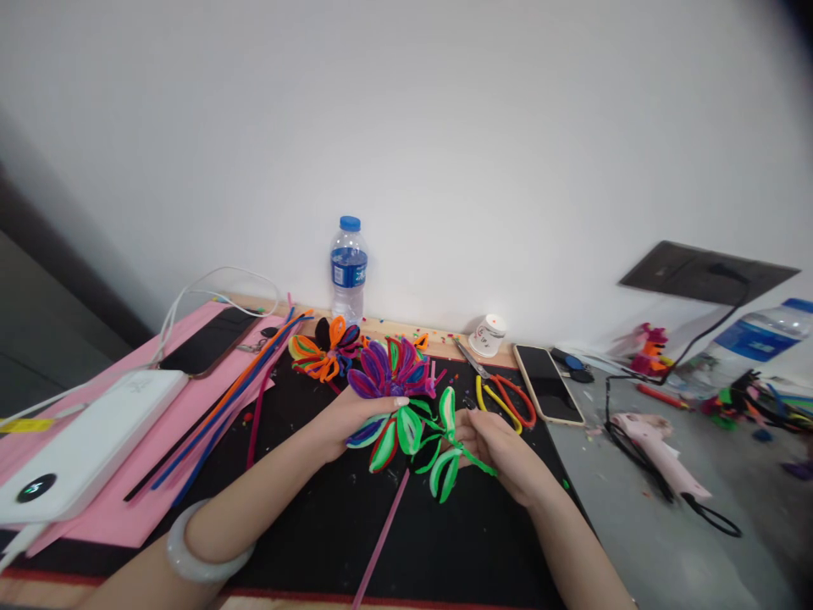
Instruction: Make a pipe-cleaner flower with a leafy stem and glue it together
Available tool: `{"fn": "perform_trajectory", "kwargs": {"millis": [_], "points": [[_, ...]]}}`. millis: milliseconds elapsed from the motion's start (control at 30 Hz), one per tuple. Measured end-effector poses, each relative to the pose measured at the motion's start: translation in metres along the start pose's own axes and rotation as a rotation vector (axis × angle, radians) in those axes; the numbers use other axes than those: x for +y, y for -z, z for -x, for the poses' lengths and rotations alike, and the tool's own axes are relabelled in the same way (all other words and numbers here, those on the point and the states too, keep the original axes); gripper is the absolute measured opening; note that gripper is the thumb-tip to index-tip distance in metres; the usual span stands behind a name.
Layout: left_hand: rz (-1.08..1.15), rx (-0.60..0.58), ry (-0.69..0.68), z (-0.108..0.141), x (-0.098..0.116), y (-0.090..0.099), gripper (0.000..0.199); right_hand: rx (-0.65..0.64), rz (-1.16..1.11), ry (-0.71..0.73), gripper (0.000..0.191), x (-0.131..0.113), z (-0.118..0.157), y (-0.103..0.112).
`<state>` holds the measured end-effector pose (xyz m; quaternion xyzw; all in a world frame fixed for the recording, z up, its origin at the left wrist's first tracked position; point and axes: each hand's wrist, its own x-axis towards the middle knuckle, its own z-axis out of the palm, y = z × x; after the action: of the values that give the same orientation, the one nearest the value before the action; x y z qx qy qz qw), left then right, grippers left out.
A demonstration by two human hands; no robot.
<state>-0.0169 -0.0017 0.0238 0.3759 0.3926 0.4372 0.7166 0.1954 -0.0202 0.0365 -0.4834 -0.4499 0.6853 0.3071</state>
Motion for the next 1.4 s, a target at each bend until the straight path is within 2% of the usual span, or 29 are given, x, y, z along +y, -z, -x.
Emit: {"fn": "perform_trajectory", "kwargs": {"millis": [767,1400], "points": [[0.024,-0.026,0.023,-0.0007,-0.0015,0.0015,0.038,0.021,0.005,-0.005,0.037,0.0009,0.0006,0.0006],[-0.012,-0.006,0.018,-0.0003,-0.0005,0.0009,0.046,0.043,-0.044,-0.008,0.034,0.0030,-0.0007,0.0008]]}}
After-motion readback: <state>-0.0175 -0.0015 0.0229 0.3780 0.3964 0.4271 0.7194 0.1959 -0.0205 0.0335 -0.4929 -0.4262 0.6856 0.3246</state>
